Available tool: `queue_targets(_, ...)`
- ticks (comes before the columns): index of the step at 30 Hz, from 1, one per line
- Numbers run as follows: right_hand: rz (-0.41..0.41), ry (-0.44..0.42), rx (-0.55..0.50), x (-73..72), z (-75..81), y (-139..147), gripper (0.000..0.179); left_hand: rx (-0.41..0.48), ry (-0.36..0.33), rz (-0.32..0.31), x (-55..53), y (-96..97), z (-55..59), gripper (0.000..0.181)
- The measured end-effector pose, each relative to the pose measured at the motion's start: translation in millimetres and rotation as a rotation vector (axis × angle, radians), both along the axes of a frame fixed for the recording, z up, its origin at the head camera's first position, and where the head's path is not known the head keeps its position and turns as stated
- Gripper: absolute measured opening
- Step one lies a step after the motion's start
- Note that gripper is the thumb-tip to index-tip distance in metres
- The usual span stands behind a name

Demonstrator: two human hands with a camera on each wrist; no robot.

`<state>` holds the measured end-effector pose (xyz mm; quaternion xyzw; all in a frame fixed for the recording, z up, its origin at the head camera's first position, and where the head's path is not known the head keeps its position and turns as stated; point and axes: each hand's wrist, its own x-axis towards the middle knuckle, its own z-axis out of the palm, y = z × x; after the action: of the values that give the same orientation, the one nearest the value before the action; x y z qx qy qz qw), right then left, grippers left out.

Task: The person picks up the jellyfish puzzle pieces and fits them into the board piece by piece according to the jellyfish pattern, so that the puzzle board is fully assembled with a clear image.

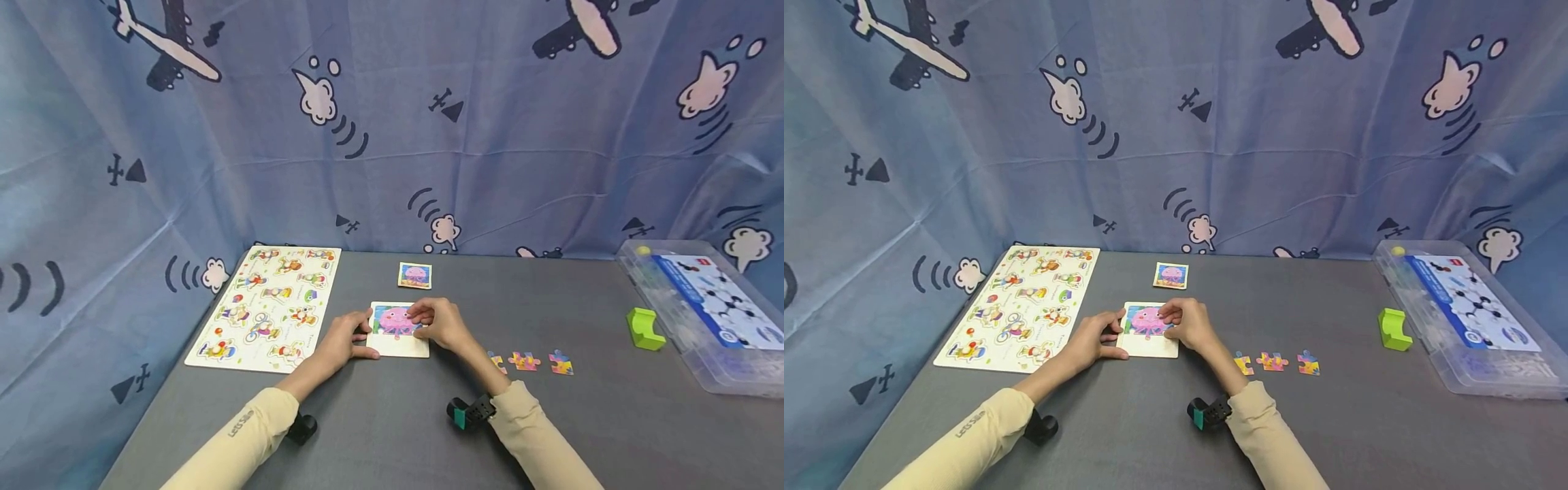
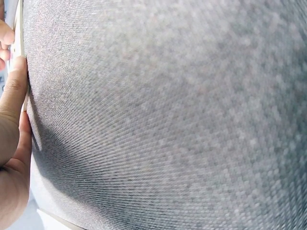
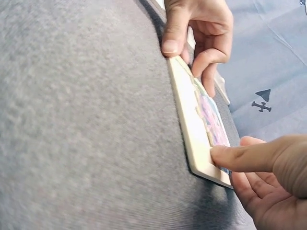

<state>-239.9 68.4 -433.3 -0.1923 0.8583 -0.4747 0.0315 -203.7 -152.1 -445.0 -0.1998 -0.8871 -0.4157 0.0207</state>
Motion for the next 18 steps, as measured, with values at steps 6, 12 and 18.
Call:
queue_targets(6, 0.025, -0.015, -0.024, -1.8, 0.6, 3.3, 0.035, -0.009, 0.016, -0.017, -0.6, -0.5, -2.3, 0.042)
queue_targets(12, 0.007, -0.02, -0.025, -2.5, -1.9, 4.0, 0.033, 0.003, 0.027, -0.016, -1.2, -1.5, -2.0, 0.043)
queue_targets(18, 0.047, -0.043, -0.078, -3.1, -3.0, 7.2, 0.033, 0.005, 0.037, -0.023, -1.0, -2.0, -2.3, 0.042)
